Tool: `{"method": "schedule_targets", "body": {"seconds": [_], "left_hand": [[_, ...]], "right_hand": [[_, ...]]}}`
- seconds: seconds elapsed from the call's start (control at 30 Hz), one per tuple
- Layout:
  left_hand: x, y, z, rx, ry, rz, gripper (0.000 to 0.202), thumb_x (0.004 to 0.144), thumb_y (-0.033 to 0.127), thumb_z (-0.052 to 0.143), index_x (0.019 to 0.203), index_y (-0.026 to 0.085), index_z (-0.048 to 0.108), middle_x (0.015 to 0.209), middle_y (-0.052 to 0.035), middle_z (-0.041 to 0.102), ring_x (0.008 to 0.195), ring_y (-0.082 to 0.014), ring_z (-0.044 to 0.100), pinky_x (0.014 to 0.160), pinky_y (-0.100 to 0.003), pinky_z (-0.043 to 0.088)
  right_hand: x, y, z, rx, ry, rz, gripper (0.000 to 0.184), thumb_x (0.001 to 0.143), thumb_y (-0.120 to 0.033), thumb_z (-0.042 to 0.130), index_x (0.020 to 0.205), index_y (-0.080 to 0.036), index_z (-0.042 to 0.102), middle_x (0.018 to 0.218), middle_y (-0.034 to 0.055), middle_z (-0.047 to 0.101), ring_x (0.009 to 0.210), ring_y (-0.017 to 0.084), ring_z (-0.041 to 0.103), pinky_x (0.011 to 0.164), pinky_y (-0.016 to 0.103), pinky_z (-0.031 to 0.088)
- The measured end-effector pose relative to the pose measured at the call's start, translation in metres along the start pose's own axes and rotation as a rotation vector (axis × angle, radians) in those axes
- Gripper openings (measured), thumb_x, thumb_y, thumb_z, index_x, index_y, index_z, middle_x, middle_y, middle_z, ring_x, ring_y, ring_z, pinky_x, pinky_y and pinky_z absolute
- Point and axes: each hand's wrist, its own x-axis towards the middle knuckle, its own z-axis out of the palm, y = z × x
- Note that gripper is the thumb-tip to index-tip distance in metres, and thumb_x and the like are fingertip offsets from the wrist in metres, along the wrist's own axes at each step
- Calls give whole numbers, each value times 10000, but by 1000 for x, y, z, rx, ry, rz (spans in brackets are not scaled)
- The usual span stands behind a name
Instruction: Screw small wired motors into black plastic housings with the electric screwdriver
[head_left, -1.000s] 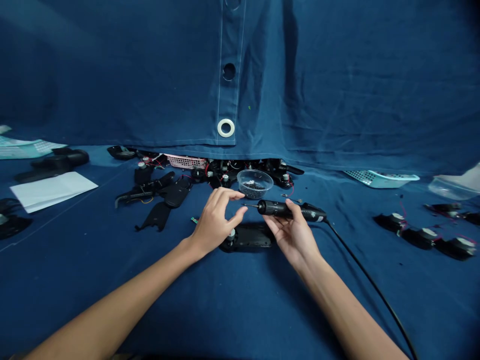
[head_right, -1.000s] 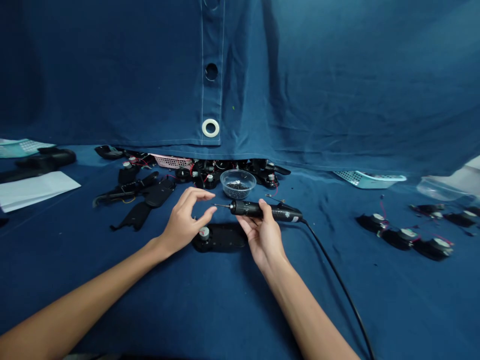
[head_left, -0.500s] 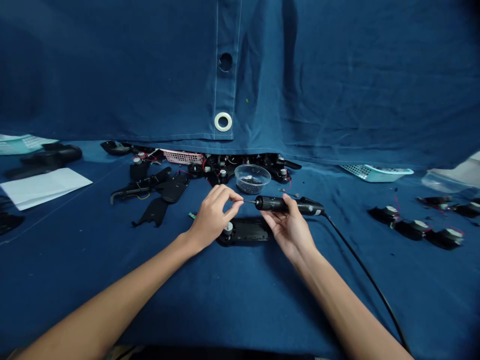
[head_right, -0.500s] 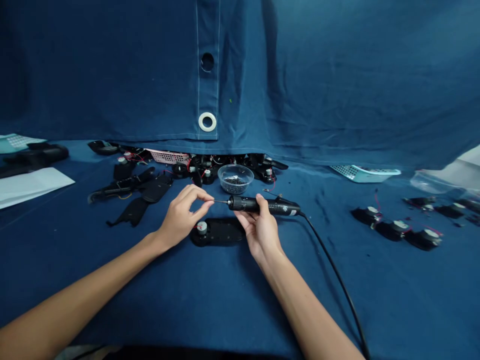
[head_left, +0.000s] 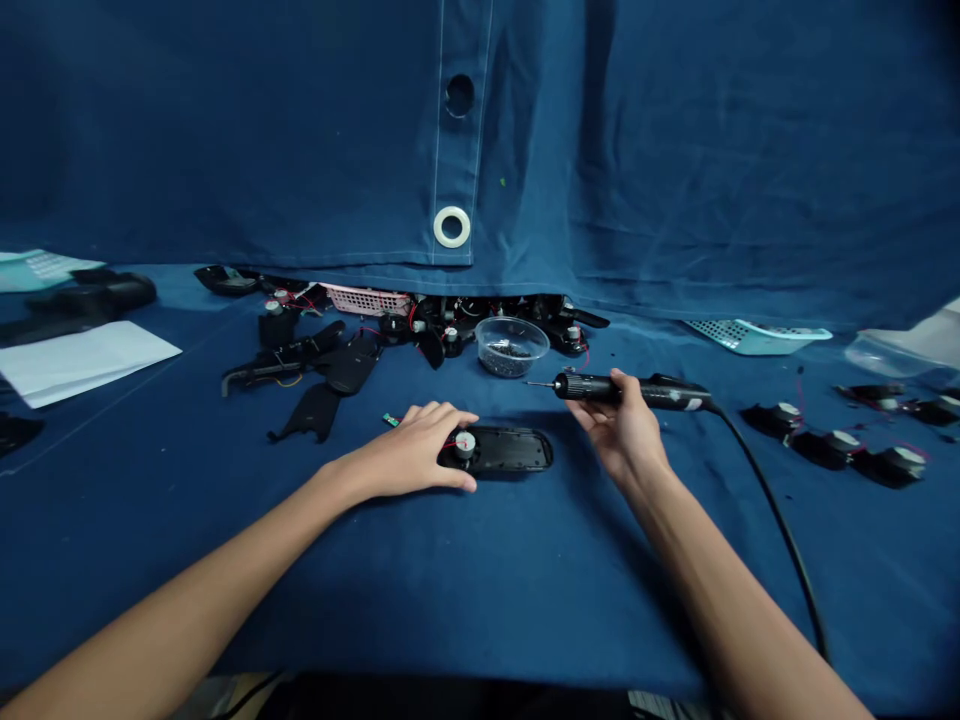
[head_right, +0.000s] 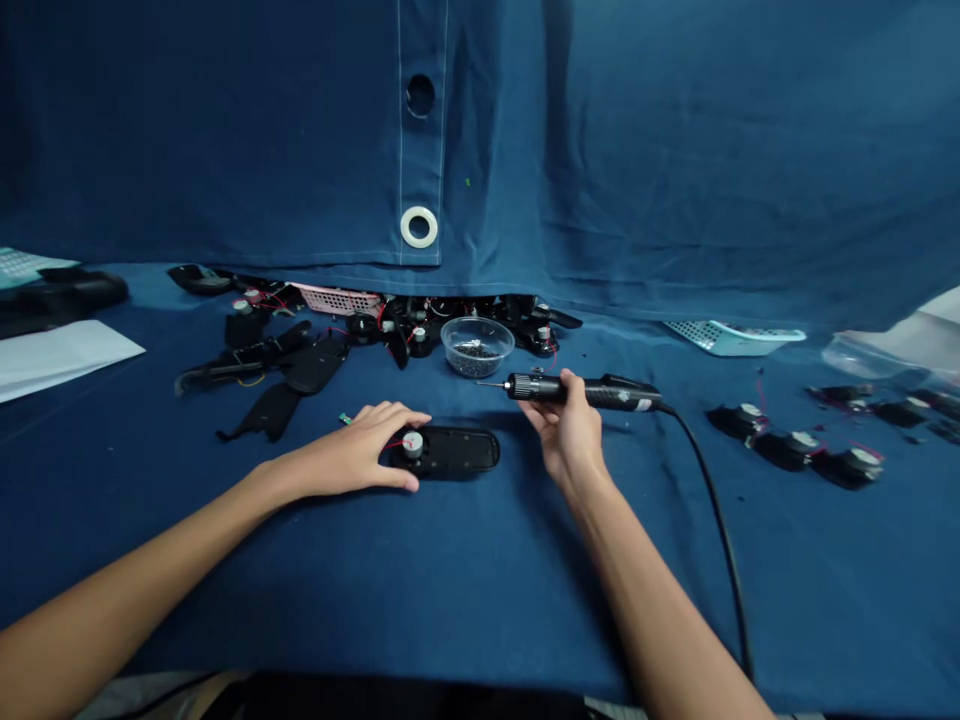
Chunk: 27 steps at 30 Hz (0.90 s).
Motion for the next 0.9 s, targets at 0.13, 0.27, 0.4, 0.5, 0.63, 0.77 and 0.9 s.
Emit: {"method": "schedule_targets", "body": {"seconds": [0.13, 0.27, 0.4, 0.5, 0.63, 0.77, 0.9], "left_hand": [[2, -1, 4, 1, 18, -14, 583, 784, 583, 618, 1262, 276, 487, 1219, -41, 531, 1090, -268, 470, 947, -413, 372], [3, -2, 13, -43, 43, 4, 583, 799, 554, 612, 1290, 280, 458, 1275, -38, 511, 1095, -266, 470, 922, -399, 395], [8, -2, 22, -57, 94, 81, 556, 835, 488, 606, 1317, 274, 432, 1270, -26, 524, 1122, -237, 476, 989, -389, 353], [12, -3, 25, -76, 106, 80, 556, 817, 488, 632, 1293, 266, 449, 1258, -26, 535, 1123, -234, 483, 998, -382, 344], [15, -6, 26, -82, 80, 52, 585, 792, 508, 647, 1293, 279, 448, 1276, -29, 528, 1136, -251, 475, 977, -386, 361], [17, -8, 26, -56, 63, 62, 610, 785, 498, 651, 1303, 256, 439, 1300, -51, 517, 1157, -261, 471, 988, -398, 348], [16, -5, 23, -69, 39, 33, 662, 788, 564, 613, 1344, 266, 412, 1318, -66, 499, 1176, -285, 454, 999, -437, 339]], "right_hand": [[8, 11, -2, -96, -2, 118, 164, 858, -293, 556, 821, -134, 572, 704, 65, 672, 662, 154, 681, 627, 269, 602], [-3, 9, 4, -44, -48, -39, 169, 815, -325, 587, 784, -165, 540, 655, 6, 615, 616, 144, 635, 585, 288, 591], [-11, -6, 17, -46, -49, -351, 205, 745, -328, 635, 700, -185, 495, 572, -61, 460, 496, 95, 486, 443, 216, 483], [-9, -18, 30, -175, -54, -568, 242, 743, -362, 635, 665, -193, 480, 574, -66, 409, 487, 77, 420, 422, 191, 400], [-6, -21, 49, -336, -129, -701, 290, 777, -451, 595, 680, -202, 485, 586, -51, 412, 519, 98, 437, 468, 224, 395], [-7, -5, 55, -403, -123, -696, 312, 771, -474, 599, 677, -194, 498, 582, -48, 437, 517, 104, 420, 485, 244, 374], [-8, 12, 46, -461, -116, -658, 311, 763, -463, 618, 662, -186, 520, 578, -49, 448, 521, 102, 403, 502, 246, 352]]}}
